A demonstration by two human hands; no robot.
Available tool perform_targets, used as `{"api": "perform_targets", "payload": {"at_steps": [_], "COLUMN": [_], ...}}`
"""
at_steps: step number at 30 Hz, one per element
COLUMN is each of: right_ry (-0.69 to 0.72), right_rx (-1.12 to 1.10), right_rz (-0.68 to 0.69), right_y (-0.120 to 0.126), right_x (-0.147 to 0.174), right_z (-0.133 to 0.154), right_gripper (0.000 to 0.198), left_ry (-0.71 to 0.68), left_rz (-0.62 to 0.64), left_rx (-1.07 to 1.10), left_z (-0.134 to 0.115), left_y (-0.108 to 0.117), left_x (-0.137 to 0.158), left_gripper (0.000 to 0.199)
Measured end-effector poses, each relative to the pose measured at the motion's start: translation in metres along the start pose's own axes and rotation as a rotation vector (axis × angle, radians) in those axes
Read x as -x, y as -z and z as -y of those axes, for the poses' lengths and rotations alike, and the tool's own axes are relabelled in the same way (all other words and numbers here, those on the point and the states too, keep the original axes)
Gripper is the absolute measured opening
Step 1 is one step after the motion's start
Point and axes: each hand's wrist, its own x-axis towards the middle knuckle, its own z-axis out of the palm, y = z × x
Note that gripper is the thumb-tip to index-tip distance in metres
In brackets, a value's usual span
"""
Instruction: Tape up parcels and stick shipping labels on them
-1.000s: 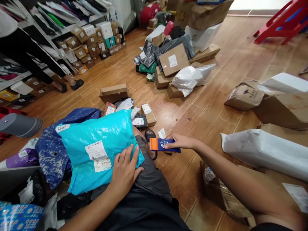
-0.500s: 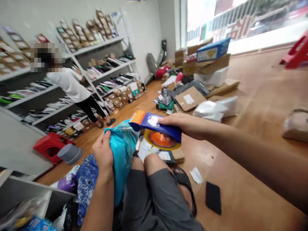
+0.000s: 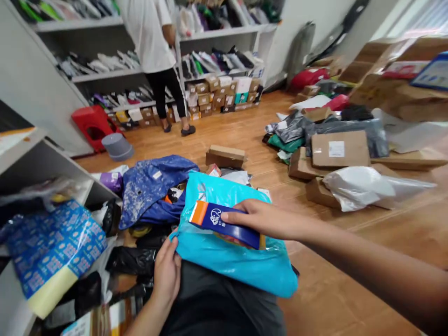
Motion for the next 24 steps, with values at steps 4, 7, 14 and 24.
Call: {"api": "perform_targets", "payload": {"at_steps": [4, 7, 14, 24], "right_ry": [-0.114, -0.136, -0.139, -0.162], "right_rx": [-0.018, 0.009, -0.029, 0.149], "right_rz": [0.015, 0.021, 0.029, 0.024], "right_y": [-0.007, -0.005, -0.017, -0.028], "right_x": [-0.009, -0.011, -0.006, 0.003], "right_z": [-0.006, -0.004, -0.015, -0.025], "right_gripper": [0.08, 0.081, 0.075, 0.066], "left_ry": [0.025, 0.048, 0.19, 0.167], "left_rz": [0.136, 0.259, 0.505, 0.462], "left_rx": [-0.058, -0.253, -0.423, -0.376], "left_z": [-0.023, -0.046, -0.047, -0.025], "left_y": [0.011, 0.002, -0.028, -0.02], "left_x": [-0.019, -0.043, -0.071, -0.077], "left_gripper": [0.051, 0.062, 0.067, 0.066]}}
